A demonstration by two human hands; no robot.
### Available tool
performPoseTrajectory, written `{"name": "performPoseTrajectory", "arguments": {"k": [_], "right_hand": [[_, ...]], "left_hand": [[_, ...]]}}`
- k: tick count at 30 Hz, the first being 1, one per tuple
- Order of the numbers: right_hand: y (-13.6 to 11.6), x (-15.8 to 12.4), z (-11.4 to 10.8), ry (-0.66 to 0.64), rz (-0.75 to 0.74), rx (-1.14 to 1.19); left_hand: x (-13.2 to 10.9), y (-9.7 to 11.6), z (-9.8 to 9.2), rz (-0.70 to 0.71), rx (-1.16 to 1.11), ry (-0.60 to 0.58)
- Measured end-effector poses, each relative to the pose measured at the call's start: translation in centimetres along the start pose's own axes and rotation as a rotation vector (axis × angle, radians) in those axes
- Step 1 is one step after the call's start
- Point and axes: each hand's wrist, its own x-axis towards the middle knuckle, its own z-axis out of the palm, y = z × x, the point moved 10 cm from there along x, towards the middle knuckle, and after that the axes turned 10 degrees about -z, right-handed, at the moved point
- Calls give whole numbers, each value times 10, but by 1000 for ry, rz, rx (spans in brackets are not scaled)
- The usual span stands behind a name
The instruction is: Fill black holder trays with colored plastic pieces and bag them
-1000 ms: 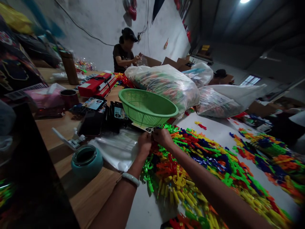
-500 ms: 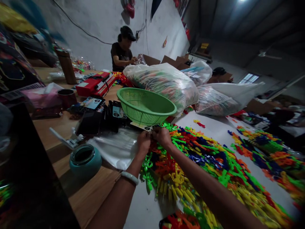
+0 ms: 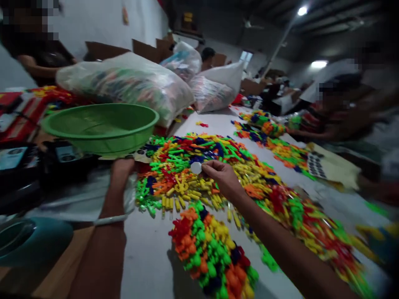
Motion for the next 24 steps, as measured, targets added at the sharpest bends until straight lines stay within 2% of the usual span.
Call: {"name": "performPoseTrajectory", "arguments": {"k": [2, 4, 5, 6, 7, 9, 10, 11, 12, 14, 17, 20, 24], "right_hand": [[5, -43, -52, 117, 27, -15], [16, -84, -95, 222, 48, -34], [23, -102, -112, 266, 64, -40], [30, -118, -125, 300, 83, -44], [38, -133, -134, 322, 102, -47], [49, -156, -141, 333, 121, -49], [53, -164, -141, 325, 122, -49], [56, -171, -139, 314, 117, -51], [57, -178, -137, 303, 106, -61], [56, -188, -131, 287, 55, -130], [39, -200, -116, 259, -138, -303], [19, -211, -92, 210, -372, -379], [-1, -217, -61, 115, -580, -447]], "left_hand": [[-19, 25, -2, -13, 193, -69], [-67, 59, 12, 80, 321, -179], [-105, 81, 26, 206, 345, -272], [-157, 113, 42, 487, 324, -391], [-212, 135, 51, 718, 282, -467], [-304, 150, 65, 994, 313, -554], [-339, 147, 72, 1076, 356, -615], [-362, 142, 74, 1123, 383, -637], [-376, 136, 73, 1150, 396, -649], [-383, 125, 62, 1169, 374, -635], [-377, 110, 30, 1149, 288, -577], [-372, 94, -2, 1074, 227, -482], [-377, 75, -23, 1010, 196, -407]]}}
